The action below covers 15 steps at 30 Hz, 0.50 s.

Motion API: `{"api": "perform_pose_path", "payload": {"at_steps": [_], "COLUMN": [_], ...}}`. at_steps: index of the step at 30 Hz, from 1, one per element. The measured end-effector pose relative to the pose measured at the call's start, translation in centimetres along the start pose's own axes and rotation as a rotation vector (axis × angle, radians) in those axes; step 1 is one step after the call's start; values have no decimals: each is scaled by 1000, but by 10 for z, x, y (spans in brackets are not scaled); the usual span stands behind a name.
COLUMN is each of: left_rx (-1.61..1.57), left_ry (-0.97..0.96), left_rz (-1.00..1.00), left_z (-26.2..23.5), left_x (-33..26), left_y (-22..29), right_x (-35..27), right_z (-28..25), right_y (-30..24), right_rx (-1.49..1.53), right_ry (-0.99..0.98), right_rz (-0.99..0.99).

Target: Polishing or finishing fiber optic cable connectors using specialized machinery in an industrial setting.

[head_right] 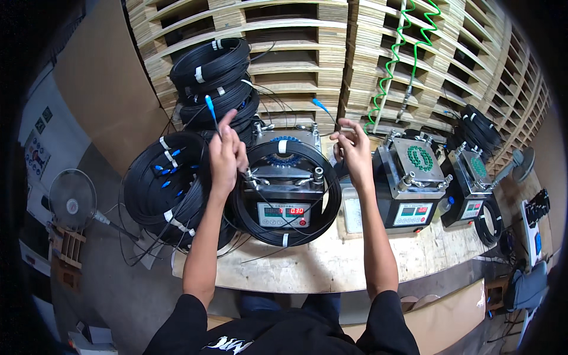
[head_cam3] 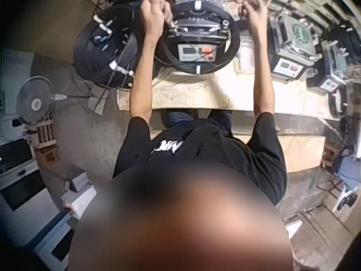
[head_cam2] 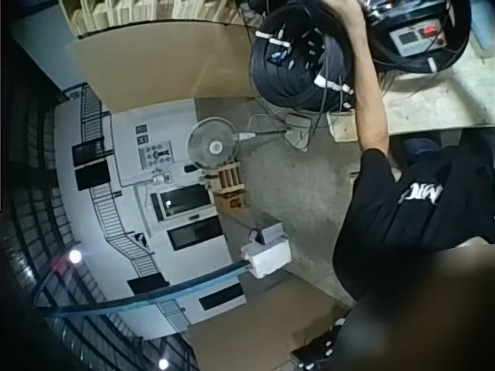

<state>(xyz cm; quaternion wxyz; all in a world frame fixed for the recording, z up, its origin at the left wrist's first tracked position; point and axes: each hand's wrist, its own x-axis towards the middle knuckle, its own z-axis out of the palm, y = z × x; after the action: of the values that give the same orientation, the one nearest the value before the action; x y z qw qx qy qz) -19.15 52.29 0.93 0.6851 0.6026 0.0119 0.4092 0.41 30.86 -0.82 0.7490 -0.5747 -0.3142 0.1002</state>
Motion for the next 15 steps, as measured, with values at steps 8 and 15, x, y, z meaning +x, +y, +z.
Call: {"api": "perform_pose_path", "payload": {"at_steps": [8, 15], "left_rx": [464, 1113], "left_ry": [252, -264], "left_rz": [352, -91], "left_z": [17, -12], "left_x": [69, 124], "left_y": [7, -15], "right_x": [72, 88], "right_z": [12, 63], "right_y": [-32, -51], "right_rx": [-761, -1417], "right_ry": [-73, -381], "right_rz": [-341, -229]}}
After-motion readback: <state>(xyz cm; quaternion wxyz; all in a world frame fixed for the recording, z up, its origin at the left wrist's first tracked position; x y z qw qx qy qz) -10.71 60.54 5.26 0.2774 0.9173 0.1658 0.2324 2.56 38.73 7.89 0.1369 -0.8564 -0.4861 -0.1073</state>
